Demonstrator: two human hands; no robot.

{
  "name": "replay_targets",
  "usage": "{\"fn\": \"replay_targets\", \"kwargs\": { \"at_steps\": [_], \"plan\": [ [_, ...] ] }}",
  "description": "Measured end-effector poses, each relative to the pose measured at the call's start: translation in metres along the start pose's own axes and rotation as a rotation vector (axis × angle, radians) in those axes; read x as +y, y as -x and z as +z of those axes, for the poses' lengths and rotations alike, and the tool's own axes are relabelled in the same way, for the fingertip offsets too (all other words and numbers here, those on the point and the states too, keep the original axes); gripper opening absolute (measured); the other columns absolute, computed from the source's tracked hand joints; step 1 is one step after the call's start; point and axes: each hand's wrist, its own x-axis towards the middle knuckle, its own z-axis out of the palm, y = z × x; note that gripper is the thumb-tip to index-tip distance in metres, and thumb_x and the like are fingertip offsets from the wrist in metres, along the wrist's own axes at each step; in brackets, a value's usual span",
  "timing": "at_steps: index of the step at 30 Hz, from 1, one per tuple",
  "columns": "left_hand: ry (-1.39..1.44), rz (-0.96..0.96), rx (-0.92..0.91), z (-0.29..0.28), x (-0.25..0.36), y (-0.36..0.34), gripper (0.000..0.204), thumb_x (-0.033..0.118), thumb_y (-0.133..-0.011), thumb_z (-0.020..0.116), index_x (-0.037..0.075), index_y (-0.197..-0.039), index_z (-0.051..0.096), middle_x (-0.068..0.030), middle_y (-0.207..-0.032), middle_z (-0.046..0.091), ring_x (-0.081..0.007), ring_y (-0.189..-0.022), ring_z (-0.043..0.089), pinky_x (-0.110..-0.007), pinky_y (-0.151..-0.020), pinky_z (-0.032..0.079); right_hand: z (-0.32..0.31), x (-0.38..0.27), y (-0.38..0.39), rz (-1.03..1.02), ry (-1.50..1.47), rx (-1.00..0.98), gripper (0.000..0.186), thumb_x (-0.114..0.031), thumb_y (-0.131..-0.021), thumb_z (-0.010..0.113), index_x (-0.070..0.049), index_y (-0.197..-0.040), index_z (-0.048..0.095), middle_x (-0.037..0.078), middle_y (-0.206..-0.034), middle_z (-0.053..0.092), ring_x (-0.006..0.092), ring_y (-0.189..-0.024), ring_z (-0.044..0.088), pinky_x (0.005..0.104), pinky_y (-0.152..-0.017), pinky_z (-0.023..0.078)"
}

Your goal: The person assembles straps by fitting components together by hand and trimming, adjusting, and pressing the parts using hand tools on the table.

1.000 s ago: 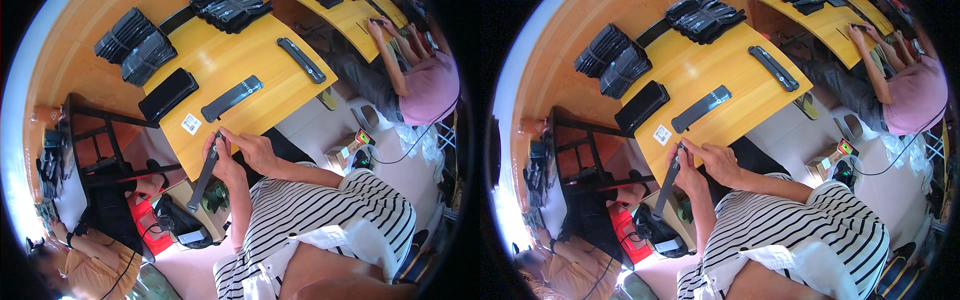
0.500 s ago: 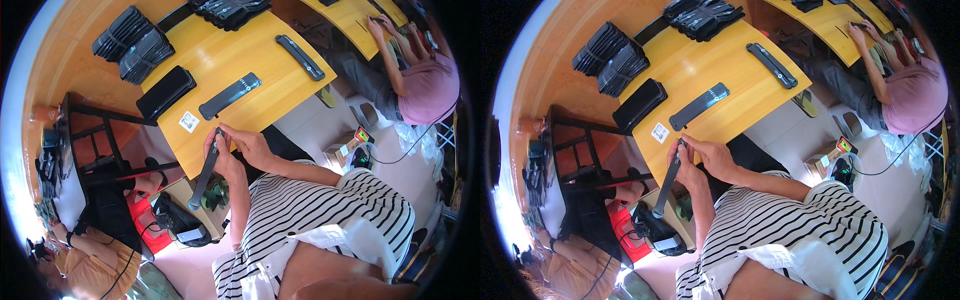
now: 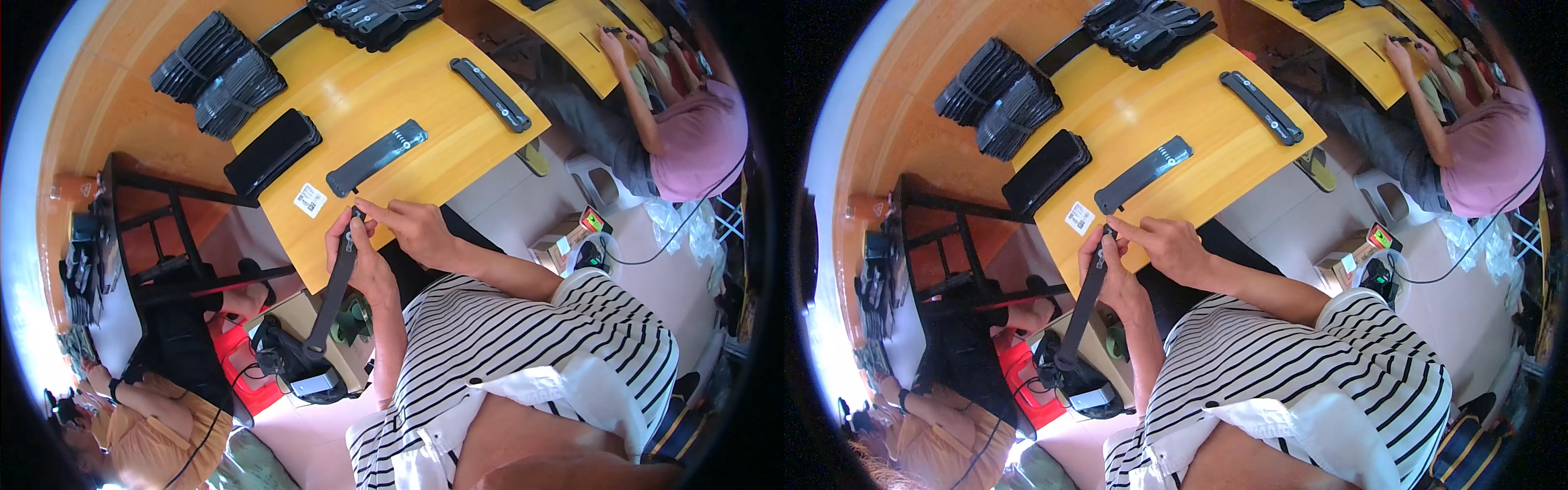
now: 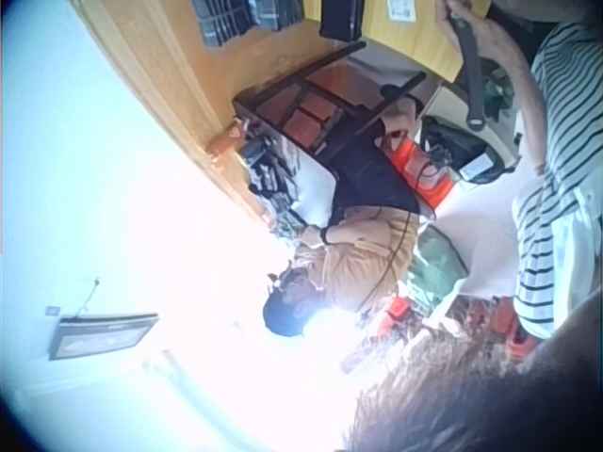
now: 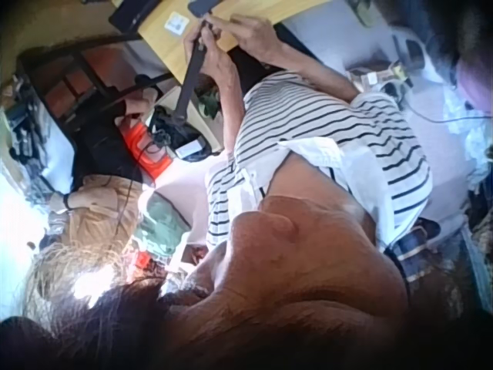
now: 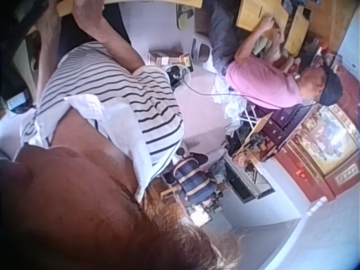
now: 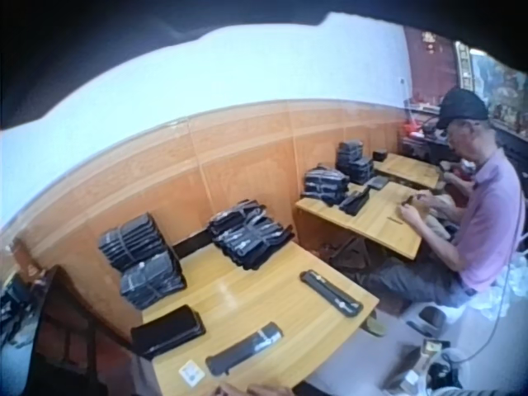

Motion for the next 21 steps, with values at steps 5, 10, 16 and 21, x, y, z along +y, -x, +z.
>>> {"fn": "replay_targets", "kwargs": {
  "at_steps": [5,10,16,21],
  "plan": [
    [0.101,-0.214,-0.152,-0.015,0.015,-0.013,0.013,0.000,-0.083,0.056,-0.005,-0.095,0.058,-0.0109,-0.083,0.061,-0.0137,-0.067,0.060,-0.023,-0.066,0.049,-0.019,-0.002,-0.009,0.017,-0.132,-0.106,0.043,0.001,-0.075,0.056,-0.010,-0.116,0.057,0.005,-0.062,0.052,0.0190,-0.054,0.054,0.0282,-0.046,0.043],
    [0.051,-0.376,-0.344,-0.031,0.017,-0.030,0.013,0.000,-0.082,0.057,-0.004,-0.094,0.058,-0.0117,-0.082,0.062,-0.0155,-0.065,0.061,-0.023,-0.064,0.049,-0.031,0.017,-0.016,-0.024,-0.116,-0.294,0.040,-0.004,-0.076,0.055,-0.018,-0.114,0.059,0.009,-0.064,0.053,0.0271,-0.057,0.055,0.0369,-0.050,0.043],
    [0.027,-0.533,-0.510,-0.040,0.018,-0.044,0.012,-0.001,-0.081,0.056,-0.004,-0.093,0.058,-0.0121,-0.081,0.062,-0.0154,-0.065,0.062,-0.023,-0.063,0.050,-0.045,0.018,-0.026,0.098,-0.206,-0.509,0.027,-0.011,-0.083,0.054,-0.021,-0.106,0.065,0.004,-0.062,0.058,0.0199,-0.060,0.058,0.0329,-0.057,0.044],
    [0.071,-0.676,-0.682,-0.046,0.009,-0.053,0.015,0.000,-0.080,0.057,-0.004,-0.095,0.057,-0.0132,-0.081,0.063,-0.0153,-0.064,0.061,-0.023,-0.062,0.051,-0.053,0.020,-0.034,0.142,-0.300,-0.680,0.023,-0.011,-0.083,0.055,-0.018,-0.101,0.066,0.004,-0.062,0.059,0.0213,-0.060,0.058,0.0326,-0.058,0.044]
  ]
}}
